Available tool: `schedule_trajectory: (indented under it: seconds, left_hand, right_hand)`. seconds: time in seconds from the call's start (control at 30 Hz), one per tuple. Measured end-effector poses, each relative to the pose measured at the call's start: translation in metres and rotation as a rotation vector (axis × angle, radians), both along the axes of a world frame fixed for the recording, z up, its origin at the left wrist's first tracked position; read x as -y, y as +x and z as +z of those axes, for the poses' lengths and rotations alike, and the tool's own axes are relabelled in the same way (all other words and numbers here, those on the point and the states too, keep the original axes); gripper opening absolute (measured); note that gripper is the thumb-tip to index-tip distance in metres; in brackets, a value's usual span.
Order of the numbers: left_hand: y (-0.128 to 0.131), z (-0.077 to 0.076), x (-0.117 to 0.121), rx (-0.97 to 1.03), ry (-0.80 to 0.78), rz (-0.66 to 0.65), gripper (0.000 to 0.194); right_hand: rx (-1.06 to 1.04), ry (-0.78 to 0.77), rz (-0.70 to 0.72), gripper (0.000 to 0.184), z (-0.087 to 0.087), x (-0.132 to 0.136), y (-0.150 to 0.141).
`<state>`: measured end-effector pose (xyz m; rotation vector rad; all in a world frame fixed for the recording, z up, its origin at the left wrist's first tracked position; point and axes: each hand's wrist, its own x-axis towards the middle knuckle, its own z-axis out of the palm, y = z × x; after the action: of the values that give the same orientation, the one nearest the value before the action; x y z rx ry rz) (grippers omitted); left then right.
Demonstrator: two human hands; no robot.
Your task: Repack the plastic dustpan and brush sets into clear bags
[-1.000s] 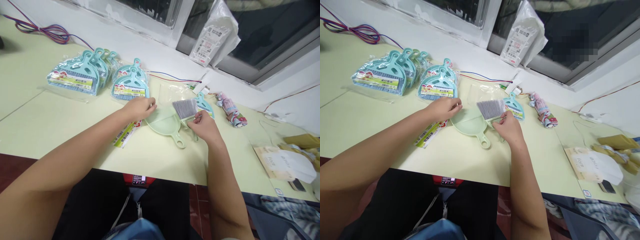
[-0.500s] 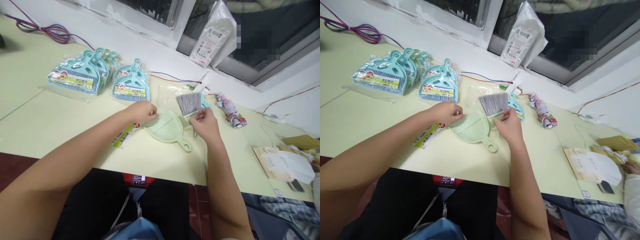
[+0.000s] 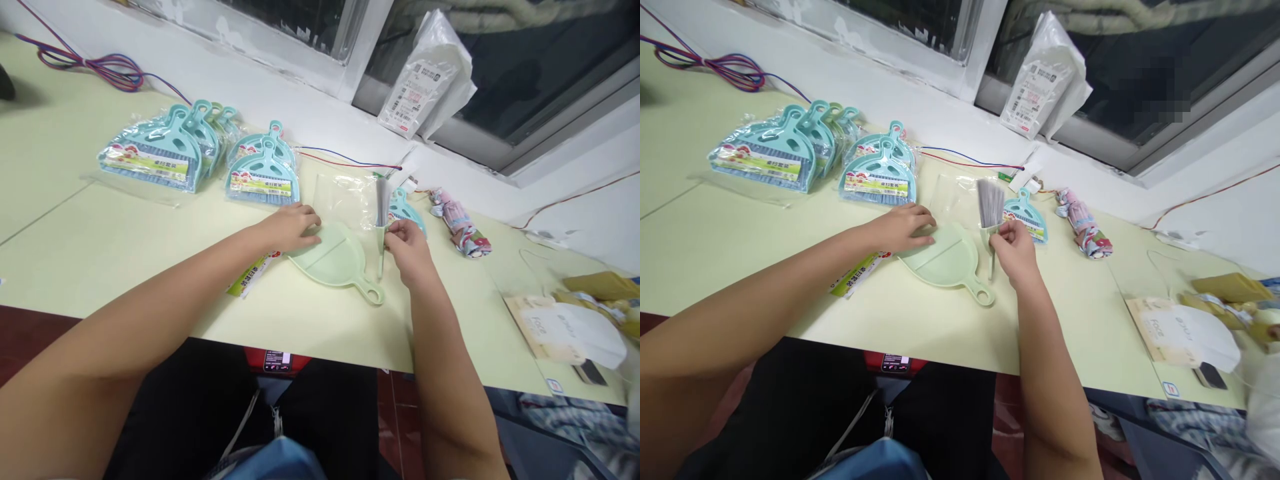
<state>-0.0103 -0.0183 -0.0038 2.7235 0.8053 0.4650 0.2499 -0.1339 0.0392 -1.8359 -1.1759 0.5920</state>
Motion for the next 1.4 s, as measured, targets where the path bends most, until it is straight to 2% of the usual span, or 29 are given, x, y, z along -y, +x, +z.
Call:
schedule_trajectory:
  seconds: [0.1, 0.17, 0.3, 0.5, 0.7, 0.8, 0.9, 1.13, 1.27, 1.4]
  left_hand:
    - [0.001, -0.003, -0.002, -0.022, -0.008, -0.04, 0.053]
    - [0.003, -0.003, -0.001, -0.051, -0.016, -0.054, 0.052]
    - [0.006, -0.002, 0.002, -0.109, -0.048, -0.077, 0.054]
    - [0.009, -0.004, 0.006, -0.135, -0.068, -0.019, 0.064]
    - [0.016, -0.013, 0.007, -0.073, -0.031, 0.047, 0.063]
    - [0.015, -0.011, 0.008, -0.039, -0.005, 0.083, 0.057]
    - [0.011, -0.001, 0.011, -0.035, 0.034, 0.128, 0.052]
    - [0.004, 0.025, 0.019, -0.193, -0.006, 0.295, 0.048]
    - [0.008, 0.025, 0.02, -0.232, -0.056, 0.31, 0.046]
    - [0.012, 0.02, 0.02, -0.239, -0.076, 0.321, 0.048]
  right_hand:
    - [-0.291, -0.028, 0.084, 0.031, -0.003, -0.003, -0.008]
    - [-0.374, -0.031, 0.138, 0.034, -0.006, -0.004, -0.014]
    - [-0.291, -0.034, 0.192, 0.035, -0.014, -0.006, -0.02]
    - [-0.128, -0.011, 0.28, 0.037, -0.031, -0.012, -0.021]
    - [-0.157, 0.082, 0.31, 0.033, -0.042, -0.018, -0.028]
    - [-0.15, 0.129, 0.282, 0.034, -0.036, -0.018, -0.027]
    - [-0.039, 0.123, 0.197, 0.032, -0.022, -0.012, -0.022]
    - [0.277, 0.12, 0.144, 0.021, 0.008, 0.012, -0.013]
    - [0.37, 0.125, 0.138, 0.019, 0.013, 0.02, -0.019]
    - [0.384, 0.157, 0.211, 0.02, 0.014, 0.022, -0.025]
